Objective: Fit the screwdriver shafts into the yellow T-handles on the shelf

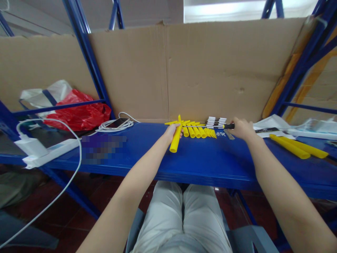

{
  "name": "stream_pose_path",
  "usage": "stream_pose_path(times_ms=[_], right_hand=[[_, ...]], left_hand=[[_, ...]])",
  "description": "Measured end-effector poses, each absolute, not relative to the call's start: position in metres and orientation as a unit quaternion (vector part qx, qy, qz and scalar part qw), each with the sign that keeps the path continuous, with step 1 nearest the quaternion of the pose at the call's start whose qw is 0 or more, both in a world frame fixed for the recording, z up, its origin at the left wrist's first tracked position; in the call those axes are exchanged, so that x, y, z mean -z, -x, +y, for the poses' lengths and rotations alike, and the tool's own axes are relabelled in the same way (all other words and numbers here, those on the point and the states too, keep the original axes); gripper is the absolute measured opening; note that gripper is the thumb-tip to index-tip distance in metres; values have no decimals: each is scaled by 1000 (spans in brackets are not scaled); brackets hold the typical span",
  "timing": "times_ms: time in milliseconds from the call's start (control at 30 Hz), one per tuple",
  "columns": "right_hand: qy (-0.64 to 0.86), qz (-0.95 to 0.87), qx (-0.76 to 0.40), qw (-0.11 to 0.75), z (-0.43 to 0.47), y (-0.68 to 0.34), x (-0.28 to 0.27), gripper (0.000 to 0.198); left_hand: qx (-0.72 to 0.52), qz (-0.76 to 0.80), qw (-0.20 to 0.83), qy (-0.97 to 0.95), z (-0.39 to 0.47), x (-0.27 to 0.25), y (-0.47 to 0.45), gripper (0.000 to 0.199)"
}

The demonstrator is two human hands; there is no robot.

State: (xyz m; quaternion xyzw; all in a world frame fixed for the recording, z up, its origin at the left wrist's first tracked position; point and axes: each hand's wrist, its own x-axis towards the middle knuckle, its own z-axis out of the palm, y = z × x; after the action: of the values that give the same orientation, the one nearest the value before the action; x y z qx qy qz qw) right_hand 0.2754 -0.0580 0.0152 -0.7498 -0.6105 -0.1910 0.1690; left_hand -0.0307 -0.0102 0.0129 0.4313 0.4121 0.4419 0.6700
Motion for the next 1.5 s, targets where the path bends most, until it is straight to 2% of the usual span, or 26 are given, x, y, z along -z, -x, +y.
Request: stream_pose_path(times_ms=[167,300,533,733,967,1233,1500], right_hand=[[736,-612,209,200,-57,-277,-15,34],[738,-618,206,175,-56,-280,-15,37],[725,-626,243,153,-52,-286,-9,30],[760,-616,176,111,-53,-281,-13,26],[755,-634,137,100,-53,-281,-16,33],[728,-648,202,96,-54,-283,-14,28],[750,-646,124,67,-54,-282,-15,31]], left_hand=[[-441,406,679,-424,-11,-12,30,25],[-436,402,685,-424,-9,-11,30,24],[-432,411,680,-427,-8,-11,31,25],[-424,409,690,-421,-6,-11,32,23],[-429,409,689,-419,-5,-10,32,22],[-426,421,668,-441,-8,-11,31,27],[-429,421,672,-434,-9,-12,31,25]])
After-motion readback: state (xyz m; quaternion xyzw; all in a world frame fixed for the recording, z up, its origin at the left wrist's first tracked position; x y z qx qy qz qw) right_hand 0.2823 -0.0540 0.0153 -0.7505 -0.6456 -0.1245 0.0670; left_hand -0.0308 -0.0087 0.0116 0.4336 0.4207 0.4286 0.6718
